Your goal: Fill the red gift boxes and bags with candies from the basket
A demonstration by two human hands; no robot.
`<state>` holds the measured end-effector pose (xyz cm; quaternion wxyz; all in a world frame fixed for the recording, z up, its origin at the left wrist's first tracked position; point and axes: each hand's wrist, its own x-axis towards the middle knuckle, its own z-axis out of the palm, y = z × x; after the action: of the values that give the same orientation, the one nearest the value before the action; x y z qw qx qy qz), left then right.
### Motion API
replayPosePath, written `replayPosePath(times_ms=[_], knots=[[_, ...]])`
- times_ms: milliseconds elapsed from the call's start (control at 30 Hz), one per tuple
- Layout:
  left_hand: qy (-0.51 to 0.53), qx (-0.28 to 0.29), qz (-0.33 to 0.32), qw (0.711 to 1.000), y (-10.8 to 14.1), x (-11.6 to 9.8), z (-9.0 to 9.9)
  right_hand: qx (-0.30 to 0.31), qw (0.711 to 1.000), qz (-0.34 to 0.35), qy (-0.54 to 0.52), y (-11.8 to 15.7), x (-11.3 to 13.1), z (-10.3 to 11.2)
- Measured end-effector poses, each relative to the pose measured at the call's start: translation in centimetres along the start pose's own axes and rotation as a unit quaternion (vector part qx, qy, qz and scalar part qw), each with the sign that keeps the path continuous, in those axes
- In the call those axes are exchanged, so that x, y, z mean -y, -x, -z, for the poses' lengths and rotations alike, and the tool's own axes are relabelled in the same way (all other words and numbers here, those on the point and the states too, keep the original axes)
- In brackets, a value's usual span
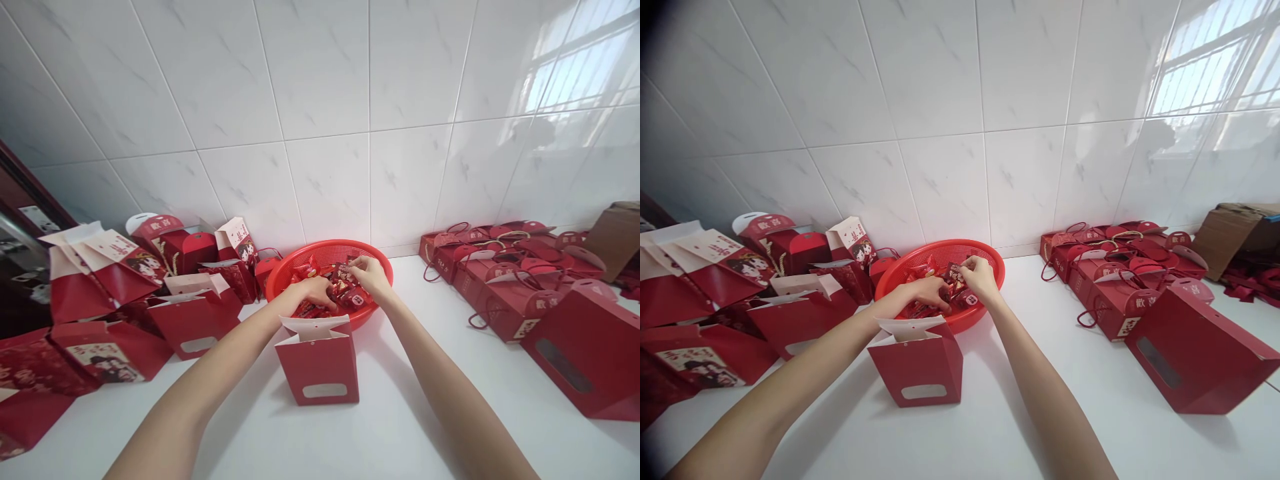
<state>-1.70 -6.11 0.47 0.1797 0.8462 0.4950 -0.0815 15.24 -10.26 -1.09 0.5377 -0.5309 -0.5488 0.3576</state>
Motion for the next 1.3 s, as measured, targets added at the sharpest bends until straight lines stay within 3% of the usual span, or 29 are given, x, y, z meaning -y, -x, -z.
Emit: replayPosePath(times_ms=[400, 600, 833, 1100, 1233, 1300], knots=[[0.073, -0.01, -0.072, 0.995, -0.5, 0.4, -0.5, -0.002, 1.0, -0.007, 0.007, 0.4, 0.7, 0.2], [0.087, -0.086, -0.095, 0.988, -0.7, 0.1, -0.5, -0.007, 1.0, -0.009, 0.011, 0.4, 0.7, 0.2], [0.092, -0.066, -0.102, 0.988, -1.0, 0.8, -0.5, -0.011, 1.0, -0.006, 0.015, 0.2, 0.5, 0.2], [0.128, -0.216, -0.062, 0.966, -0.6, 1.4, 0.8, 0.025, 1.0, -0.004, 0.014, 0.3, 0.5, 0.1], [0.201, -0.283, -0.106, 0.932, -0.6, 1.9, 1.1, 0.041, 0.999, -0.006, 0.021, 0.3, 0.6, 0.2], [0.269, -0.283, -0.158, 0.907, -0.6, 1.9, 1.1, 0.032, 0.999, -0.01, 0.017, 0.2, 0.6, 0.2]])
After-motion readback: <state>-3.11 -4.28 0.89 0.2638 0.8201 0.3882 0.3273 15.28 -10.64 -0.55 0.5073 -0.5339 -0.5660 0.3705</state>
